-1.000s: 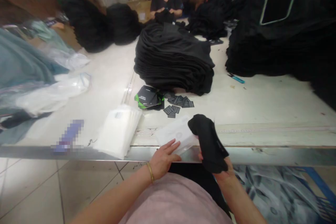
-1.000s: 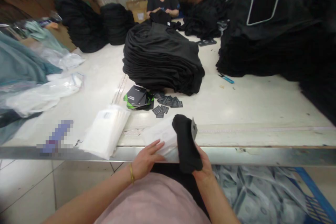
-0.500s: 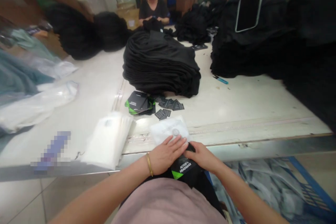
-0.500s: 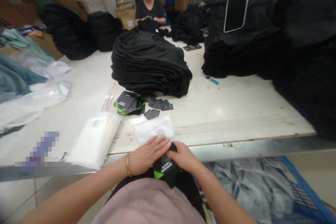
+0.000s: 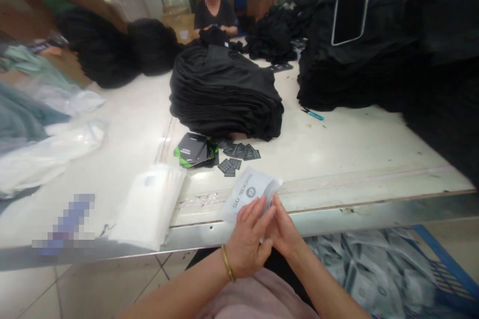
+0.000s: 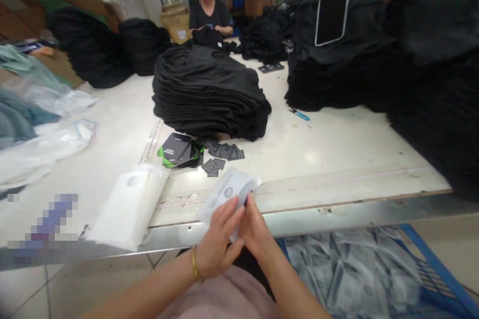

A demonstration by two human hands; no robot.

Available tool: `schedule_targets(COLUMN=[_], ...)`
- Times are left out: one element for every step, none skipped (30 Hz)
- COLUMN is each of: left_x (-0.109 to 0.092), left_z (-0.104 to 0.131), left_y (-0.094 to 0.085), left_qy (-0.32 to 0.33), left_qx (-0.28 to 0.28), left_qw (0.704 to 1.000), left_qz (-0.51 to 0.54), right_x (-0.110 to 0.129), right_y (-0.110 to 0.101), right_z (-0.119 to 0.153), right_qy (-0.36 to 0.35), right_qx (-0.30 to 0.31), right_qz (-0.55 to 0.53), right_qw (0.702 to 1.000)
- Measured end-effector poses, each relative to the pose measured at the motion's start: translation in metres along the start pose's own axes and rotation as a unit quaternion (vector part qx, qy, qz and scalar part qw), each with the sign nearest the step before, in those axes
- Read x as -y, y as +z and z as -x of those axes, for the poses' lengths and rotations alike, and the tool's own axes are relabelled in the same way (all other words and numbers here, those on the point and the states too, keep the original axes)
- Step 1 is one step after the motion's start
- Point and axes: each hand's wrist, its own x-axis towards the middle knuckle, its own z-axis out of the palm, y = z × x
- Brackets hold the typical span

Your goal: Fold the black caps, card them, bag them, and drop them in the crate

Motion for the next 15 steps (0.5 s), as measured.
schedule_targets(left_x=[0.006, 0.011, 0.017, 0.021, 0.024, 0.025, 0.024, 0.023, 0.022, 0.022, 0.022, 0.024, 0.028, 0.032, 0.036], left_z=[-0.003, -0.005, -0.008, -0.01, -0.012, -0.015, -0.019, -0.026, -0.034, -0.045, -0.058, -0.073, -0.087, -0.102, -0.114], left_y=[-0.008, -0.014, -0.018, -0.02, -0.02, -0.019, -0.017, -0.017, -0.017, -0.019, -0.021, -0.024, -0.026, -0.027, -0.026], left_qy=[0.001, -0.004, -0.011, -0.017, -0.019, -0.02, -0.023, -0.025, -0.029, -0.037, -0.048, -0.062, -0.082, -0.103, -0.121], left_qx=[-0.002, 0.01, 0.029, 0.052, 0.075, 0.092, 0.1, 0.104, 0.105, 0.101, 0.092, 0.078, 0.068, 0.07, 0.084], left_qw=[1.0, 1.0, 0.999, 0.997, 0.994, 0.991, 0.989, 0.988, 0.987, 0.988, 0.988, 0.989, 0.988, 0.986, 0.984], left_qz=[-0.005, -0.016, -0.035, -0.058, -0.08, -0.096, -0.108, -0.114, -0.116, -0.114, -0.113, -0.112, -0.11, -0.108, -0.104], right_x=[-0.007, -0.017, -0.027, -0.038, -0.049, -0.061, -0.071, -0.079, -0.086, -0.091, -0.095, -0.096, -0.097, -0.097, -0.096], right_y=[-0.005, -0.009, -0.012, -0.014, -0.016, -0.018, -0.019, -0.021, -0.023, -0.024, -0.024, -0.024, -0.023, -0.022, -0.02], right_z=[0.0, -0.001, 0.0, 0.0, 0.0, 0.0, -0.001, -0.002, -0.005, -0.008, -0.011, -0.016, -0.021, -0.026, -0.031], right_qy=[0.051, 0.135, 0.227, 0.307, 0.372, 0.417, 0.447, 0.463, 0.47, 0.474, 0.475, 0.471, 0.466, 0.46, 0.454], right_qx=[-0.009, -0.006, 0.006, 0.021, 0.032, 0.032, 0.02, -0.001, -0.018, -0.026, -0.028, -0.024, -0.019, -0.014, -0.01], right_qz=[-0.08, -0.2, -0.312, -0.39, -0.431, -0.432, -0.417, -0.403, -0.396, -0.395, -0.398, -0.403, -0.408, -0.411, -0.413], right_qw=[0.995, 0.971, 0.923, 0.868, 0.822, 0.799, 0.791, 0.789, 0.789, 0.786, 0.785, 0.784, 0.785, 0.787, 0.789])
